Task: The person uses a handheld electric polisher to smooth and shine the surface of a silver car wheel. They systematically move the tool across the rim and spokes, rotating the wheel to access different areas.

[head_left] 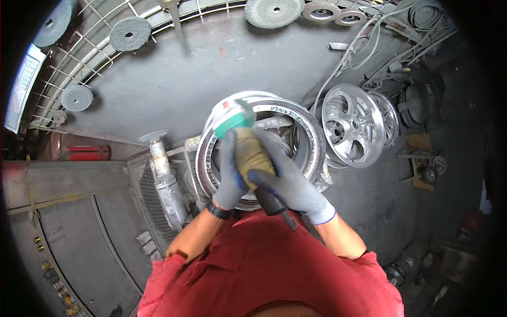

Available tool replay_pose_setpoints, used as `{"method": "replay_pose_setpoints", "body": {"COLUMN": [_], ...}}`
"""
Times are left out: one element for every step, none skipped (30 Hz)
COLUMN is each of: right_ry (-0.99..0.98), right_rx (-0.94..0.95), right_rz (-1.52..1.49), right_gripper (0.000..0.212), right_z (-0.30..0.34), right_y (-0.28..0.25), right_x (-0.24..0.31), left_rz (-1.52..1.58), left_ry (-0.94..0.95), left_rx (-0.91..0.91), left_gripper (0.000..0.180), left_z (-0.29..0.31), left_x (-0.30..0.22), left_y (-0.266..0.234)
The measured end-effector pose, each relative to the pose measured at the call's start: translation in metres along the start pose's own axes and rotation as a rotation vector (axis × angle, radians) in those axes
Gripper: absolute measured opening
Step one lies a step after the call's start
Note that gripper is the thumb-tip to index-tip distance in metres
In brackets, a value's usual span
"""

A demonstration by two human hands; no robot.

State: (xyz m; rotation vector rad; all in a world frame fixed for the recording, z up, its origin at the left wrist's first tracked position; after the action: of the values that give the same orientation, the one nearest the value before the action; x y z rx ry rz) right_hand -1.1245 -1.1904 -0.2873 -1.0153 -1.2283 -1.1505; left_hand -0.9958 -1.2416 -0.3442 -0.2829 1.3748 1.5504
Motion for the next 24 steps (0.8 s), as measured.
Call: {"method": "replay_pose_setpoints", "body": {"right_ry": [0.001,-0.002,0.023,0.037,-0.003,-0.043,0.124,0.067,0.093,0.116,0.132,0.11,0.084,0.06,0.049,0.039,0.031,0.025,0.045,0.075,0.115,0.155,0.099,0.039], "right_rx": [-0.063,-0.125,-0.187,-0.258,-0.334,-0.409,-0.46,-0.595,-0.651,-0.694,-0.748,-0.781,-0.813,-0.842,-0.937,-0.923,-0.905,-0.884,-0.867,-0.779,-0.647,-0.512,-0.445,-0.394], "right_rz": [-0.016,-0.038,-0.204,-0.369,-0.437,-0.505,-0.655,-0.758,-0.869,-0.976,-1.122,-1.169,-1.214,-1.258,-1.245,-1.24,-1.236,-1.231,-1.19,-1.17,-1.065,-0.96,-0.746,-0.529], "right_gripper": [0.086,0.085,0.083,0.081,0.08,0.079,0.076,0.061,0.06,0.059,0.058,0.058,0.059,0.059,0.059,0.059,0.06,0.06,0.06,0.063,0.062,0.063,0.064,0.068], "right_z": [0.003,0.004,0.01,0.012,0.016,0.021,0.035,0.041,0.052,0.063,0.069,0.074,0.078,0.081,0.083,0.082,0.081,0.078,0.073,0.068,0.063,0.054,0.042,0.029], "right_y": [-0.011,-0.022,-0.027,-0.032,-0.036,-0.042,-0.047,-0.049,-0.057,-0.063,-0.063,-0.062,-0.062,-0.061,-0.059,-0.055,-0.05,-0.046,-0.039,-0.036,-0.035,-0.034,-0.033,-0.032], "right_x": [-0.004,-0.006,-0.002,0.008,0.005,0.002,0.001,-0.008,-0.025,-0.039,-0.045,-0.048,-0.051,-0.053,-0.055,-0.055,-0.055,-0.054,-0.053,-0.059,-0.058,-0.055,-0.056,-0.054], "left_rz": [0.05,0.094,-0.069,-0.229,-0.389,-0.388,-0.389,-0.22,-0.272,-0.244,-0.24,-0.237,-0.373,-0.372,-0.371,-0.37,-0.422,-0.471,-0.523,-0.578,-0.795,-0.979,-0.838,-0.684], "left_ry": [-0.058,-0.115,0.019,0.149,0.286,0.16,0.027,-0.373,-0.449,-0.518,-0.586,-0.656,-0.748,-0.754,-0.757,-0.761,-0.711,-0.623,-0.54,-0.46,0.082,0.635,0.369,0.106], "left_rx": [0.057,0.112,0.225,0.342,0.449,0.507,0.563,0.57,0.545,0.626,0.648,0.677,0.687,0.733,0.777,0.818,0.812,0.769,0.715,0.669,0.678,0.649,0.54,0.425], "left_gripper": [0.049,0.047,0.048,0.051,0.054,0.053,0.052,0.048,0.044,0.038,0.038,0.038,0.04,0.04,0.041,0.041,0.043,0.044,0.045,0.046,0.046,0.047,0.047,0.046], "left_z": [-0.014,-0.029,-0.04,-0.051,-0.058,-0.075,-0.093,-0.109,-0.095,-0.098,-0.102,-0.104,-0.085,-0.086,-0.09,-0.087,-0.085,-0.086,-0.086,-0.087,-0.089,-0.08,-0.07,-0.055], "left_x": [0.009,0.017,0.018,0.02,0.024,0.038,0.054,0.08,0.071,0.086,0.107,0.121,0.091,0.1,0.115,0.113,0.109,0.102,0.094,0.085,0.07,0.053,0.037,0.023], "left_y": [0.004,0.009,0.018,0.028,0.038,0.048,0.058,0.074,0.101,0.112,0.117,0.122,0.134,0.135,0.134,0.137,0.133,0.125,0.113,0.101,0.086,0.066,0.053,0.042]}}
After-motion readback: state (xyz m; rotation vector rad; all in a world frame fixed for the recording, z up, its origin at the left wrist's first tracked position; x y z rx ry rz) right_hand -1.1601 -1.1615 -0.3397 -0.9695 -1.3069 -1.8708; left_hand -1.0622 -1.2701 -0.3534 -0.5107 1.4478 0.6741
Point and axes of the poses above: each hand's wrist, its own z-axis away from the middle knuckle, its own y-axis out of the palm, x = y × z, the point moved 3 cm from there along -z, towards the middle knuckle, and after that the axes turned 12 degrees about -z, right-handed, at the moved point
